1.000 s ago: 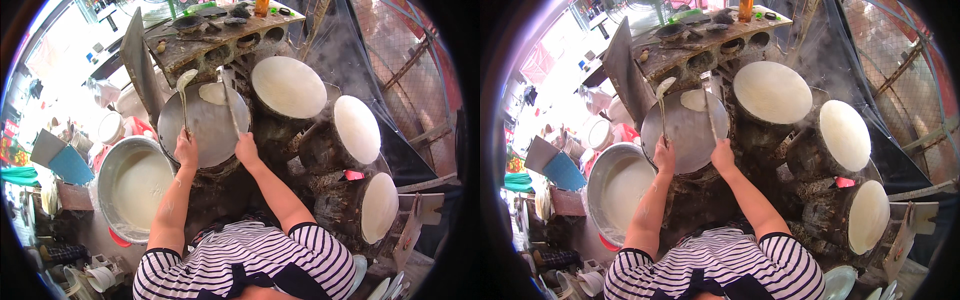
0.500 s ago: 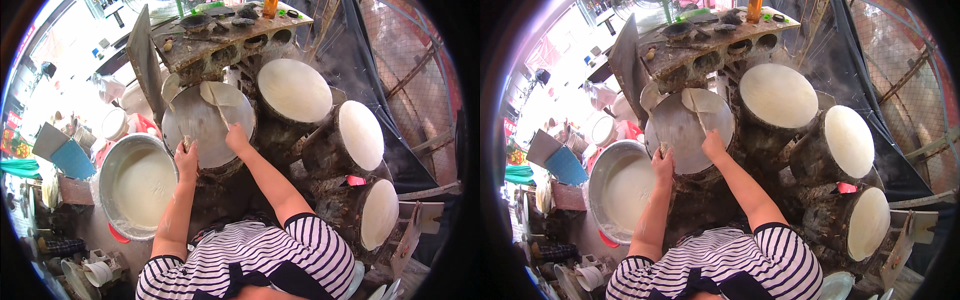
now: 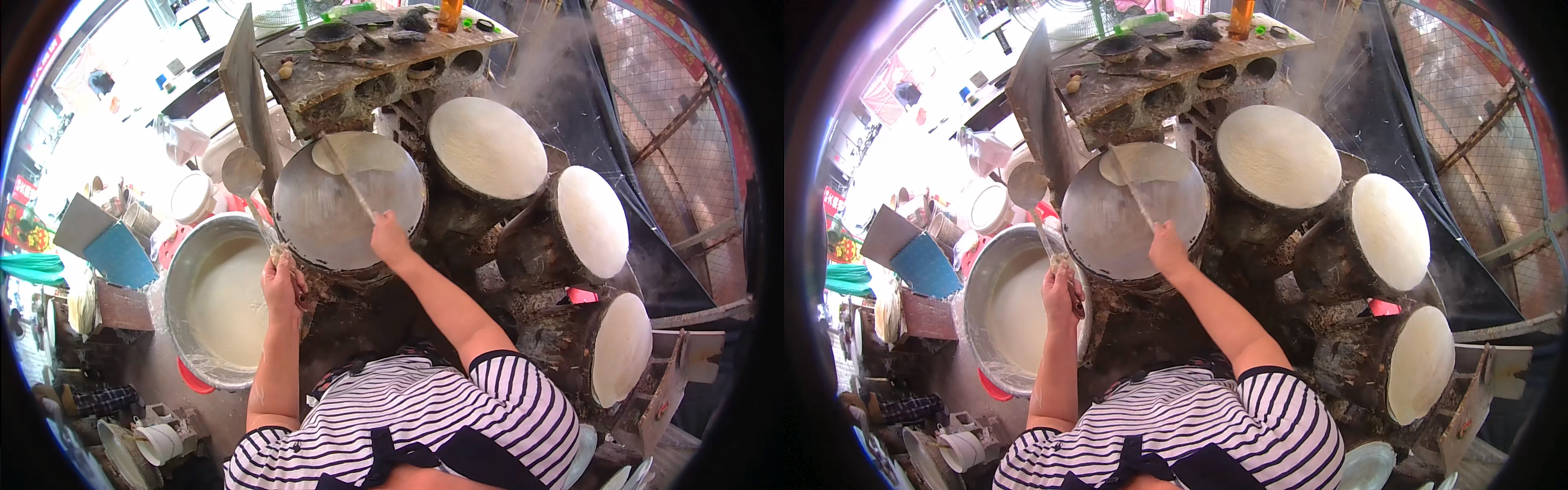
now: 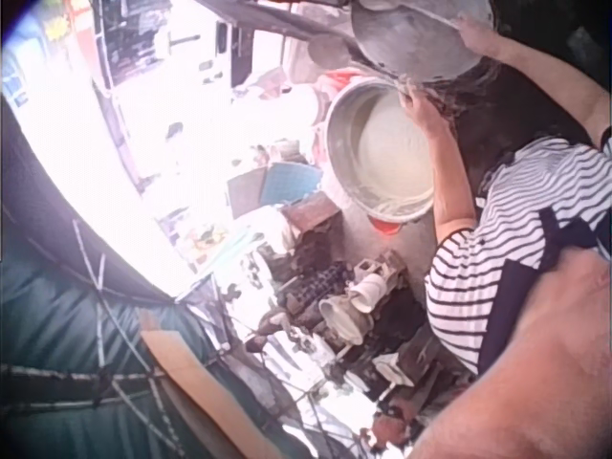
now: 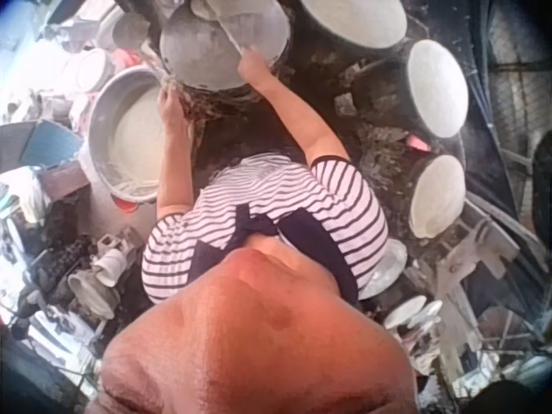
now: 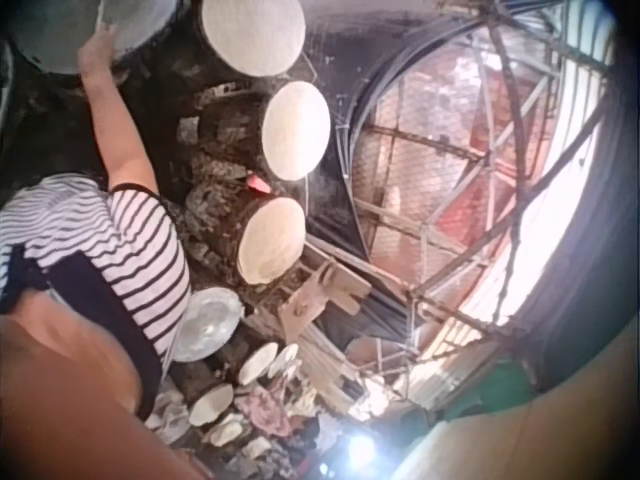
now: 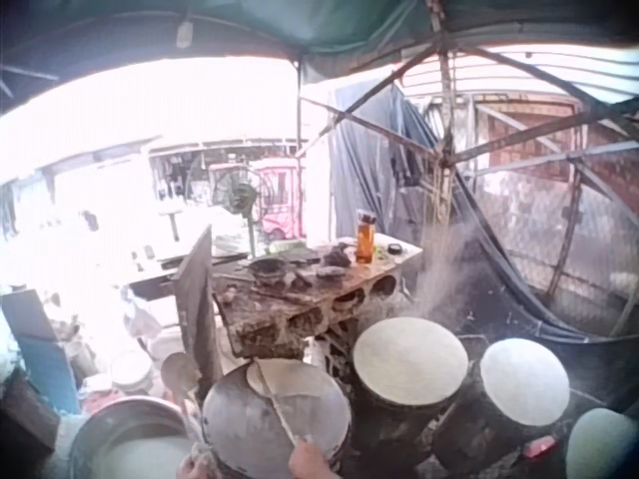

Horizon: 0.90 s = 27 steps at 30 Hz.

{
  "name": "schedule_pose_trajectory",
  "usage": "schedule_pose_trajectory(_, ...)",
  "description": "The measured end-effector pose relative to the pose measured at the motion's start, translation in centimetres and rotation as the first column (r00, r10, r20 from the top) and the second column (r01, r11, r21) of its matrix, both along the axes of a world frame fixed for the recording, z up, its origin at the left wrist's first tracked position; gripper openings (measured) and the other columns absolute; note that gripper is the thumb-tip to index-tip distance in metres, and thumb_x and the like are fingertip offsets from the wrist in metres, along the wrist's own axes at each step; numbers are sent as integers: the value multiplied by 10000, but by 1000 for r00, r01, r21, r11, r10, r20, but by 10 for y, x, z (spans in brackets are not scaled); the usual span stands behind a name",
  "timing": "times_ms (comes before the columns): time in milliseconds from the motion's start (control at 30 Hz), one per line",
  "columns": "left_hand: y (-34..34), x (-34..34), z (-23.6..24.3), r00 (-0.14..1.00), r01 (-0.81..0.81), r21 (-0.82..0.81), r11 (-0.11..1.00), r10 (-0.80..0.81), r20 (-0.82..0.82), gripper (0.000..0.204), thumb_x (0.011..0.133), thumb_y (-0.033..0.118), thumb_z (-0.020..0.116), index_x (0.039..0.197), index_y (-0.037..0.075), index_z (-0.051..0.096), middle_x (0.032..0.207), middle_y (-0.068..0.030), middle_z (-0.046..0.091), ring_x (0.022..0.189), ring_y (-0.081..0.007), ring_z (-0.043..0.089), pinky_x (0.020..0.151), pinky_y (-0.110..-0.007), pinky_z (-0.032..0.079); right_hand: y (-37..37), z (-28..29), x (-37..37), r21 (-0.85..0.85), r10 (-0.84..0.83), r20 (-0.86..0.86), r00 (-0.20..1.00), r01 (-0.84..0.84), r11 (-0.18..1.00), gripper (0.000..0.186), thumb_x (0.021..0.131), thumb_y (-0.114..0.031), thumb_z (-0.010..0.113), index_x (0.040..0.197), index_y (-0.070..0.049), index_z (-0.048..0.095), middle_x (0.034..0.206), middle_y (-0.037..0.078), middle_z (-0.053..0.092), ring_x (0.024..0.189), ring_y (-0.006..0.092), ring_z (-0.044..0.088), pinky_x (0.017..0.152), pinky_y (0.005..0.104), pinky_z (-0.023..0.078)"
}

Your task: The person ladles batter onto hot cylindrical cooking surfaces and spreads it into thin crepes using a wooden tool. The person removes the cooked crepes and stacks them on a nearby surface.

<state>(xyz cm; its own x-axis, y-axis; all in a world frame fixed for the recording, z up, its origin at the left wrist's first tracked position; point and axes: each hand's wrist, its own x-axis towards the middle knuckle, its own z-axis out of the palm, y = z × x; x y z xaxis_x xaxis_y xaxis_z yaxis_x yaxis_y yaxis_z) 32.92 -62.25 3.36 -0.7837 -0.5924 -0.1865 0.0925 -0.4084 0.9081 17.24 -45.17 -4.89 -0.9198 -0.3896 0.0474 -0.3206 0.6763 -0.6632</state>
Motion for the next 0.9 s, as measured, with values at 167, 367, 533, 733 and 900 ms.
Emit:
schedule_pose_trajectory(167,4,16,5,996,-57,8,998,56,65,121,917,174,509,847,78,489,675,9,463,412,-73,437,336,-221,373,14,16,-52,67,-123,-61,991,127,990,192,797,-56,480,967,9,538,1020,203,471,875,414,553,766,482,460)
schedule_pose_trajectory(367,13,26,-3,985,-162,59,985,158,69,101,915,171,512,879,77,509,678,8,481,411,-68,438,331,-214,374,-8,9,-35,41,51,-26,998,-49,998,198,800,-66,463,958,3,561,1003,222,484,859,432,545,763,479,456)
schedule_pose_trajectory(533,20,31,-3,978,-204,71,976,200,52,104,912,168,514,892,67,514,687,1,495,415,-69,441,333,-214,387,1,-6,-45,-75,221,-94,971,-229,971,171,805,-70,464,934,-7,557,1002,213,484,865,421,554,767,473,461)
schedule_pose_trajectory(733,35,38,-2,962,-271,52,961,268,59,102,909,168,513,891,67,513,681,0,488,420,-70,444,334,-213,386,10,16,-99,137,139,-68,988,-128,982,268,823,-101,443,1035,2,570,1036,240,497,893,420,542,782,468,448)
schedule_pose_trajectory(900,41,39,-1,938,-341,47,939,336,90,100,910,163,509,884,66,509,676,0,485,413,-70,436,325,-215,366,8,4,-81,148,347,-76,935,-333,931,251,828,-106,463,1037,-31,580,1020,209,512,882,397,550,787,457,451)
